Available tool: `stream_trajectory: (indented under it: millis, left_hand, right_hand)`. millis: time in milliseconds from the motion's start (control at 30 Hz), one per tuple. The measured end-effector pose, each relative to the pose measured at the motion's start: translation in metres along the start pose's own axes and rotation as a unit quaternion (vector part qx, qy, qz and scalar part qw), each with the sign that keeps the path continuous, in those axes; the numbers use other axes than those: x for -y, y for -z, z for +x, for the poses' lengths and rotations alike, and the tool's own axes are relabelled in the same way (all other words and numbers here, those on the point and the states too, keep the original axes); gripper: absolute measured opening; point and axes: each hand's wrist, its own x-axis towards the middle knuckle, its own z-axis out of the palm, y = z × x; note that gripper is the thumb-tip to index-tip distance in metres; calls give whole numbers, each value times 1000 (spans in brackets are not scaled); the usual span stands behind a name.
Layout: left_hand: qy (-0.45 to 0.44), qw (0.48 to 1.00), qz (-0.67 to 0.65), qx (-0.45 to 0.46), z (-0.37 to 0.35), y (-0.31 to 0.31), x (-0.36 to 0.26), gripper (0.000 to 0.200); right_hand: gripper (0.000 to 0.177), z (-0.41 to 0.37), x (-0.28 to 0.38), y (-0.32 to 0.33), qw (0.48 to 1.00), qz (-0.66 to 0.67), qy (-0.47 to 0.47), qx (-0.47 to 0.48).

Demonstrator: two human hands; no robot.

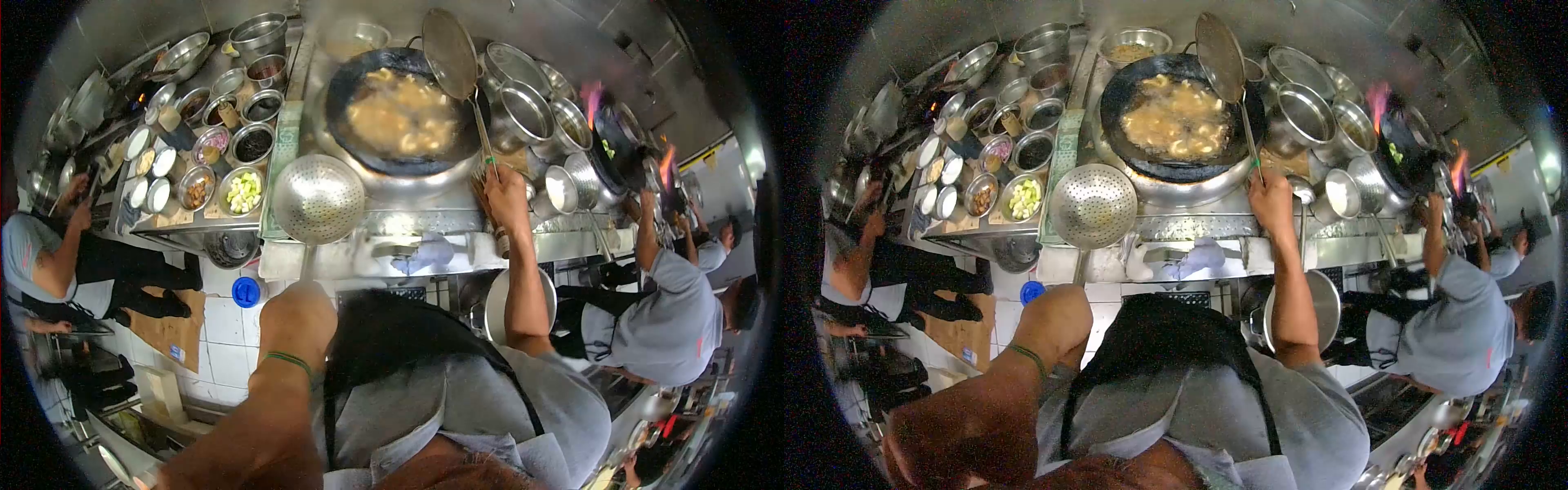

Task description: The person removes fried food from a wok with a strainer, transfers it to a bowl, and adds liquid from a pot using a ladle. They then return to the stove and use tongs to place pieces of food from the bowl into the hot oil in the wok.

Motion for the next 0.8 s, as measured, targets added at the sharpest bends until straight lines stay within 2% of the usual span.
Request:
stream_trajectory:
  millis: [67,100,133,167,233,333,433,467,533,567,600,667,700,733,767,800]
  left_hand:
    - [24,999,-38,16,-5,5,-5,24]
    - [35,997,-58,24,-11,10,-8,25]
    - [63,983,-174,-2,-16,13,-12,26]
    - [73,986,-145,33,-16,17,-14,25]
    - [102,987,-79,95,-12,21,-14,24]
    - [80,997,-21,6,-12,-2,-3,26]
    - [184,966,-179,41,-12,18,-28,33]
    - [141,972,-153,110,-14,17,-9,44]
    - [109,977,-176,54,-36,32,-11,25]
    - [136,980,-128,66,-42,48,-15,23]
    - [162,980,-81,81,-48,63,-20,21]
    - [250,953,127,113,-60,81,-17,20]
    - [268,930,233,91,-75,86,-12,18]
    - [327,894,296,81,-88,106,-20,20]
    - [384,848,358,71,-98,133,-35,22]
    - [428,807,404,46,-105,155,-52,22]
  right_hand:
    - [20,11,-9,0,996,-88,26,6]
    - [20,6,-15,1,999,-44,21,8]
    - [20,2,-18,5,1000,-4,20,10]
    - [21,0,-20,9,999,34,21,13]
    - [20,-8,-21,13,999,18,34,-14]
    - [20,-13,-3,8,998,60,4,-32]
    - [16,-6,-20,-13,999,12,43,-11]
    - [15,-3,-24,-9,997,-33,-7,69]
    - [16,-16,-22,-10,995,92,-24,31]
    - [17,-21,-16,-9,988,151,-30,20]
    - [23,-26,-7,-2,987,149,-51,12]
    - [24,-18,-17,6,994,103,-38,-26]
    - [25,-14,-22,8,995,82,-36,-50]
    - [24,-10,-21,12,995,46,-23,-80]
    - [24,-3,-32,12,993,28,33,-109]
    - [23,-8,-20,14,992,68,-35,-98]
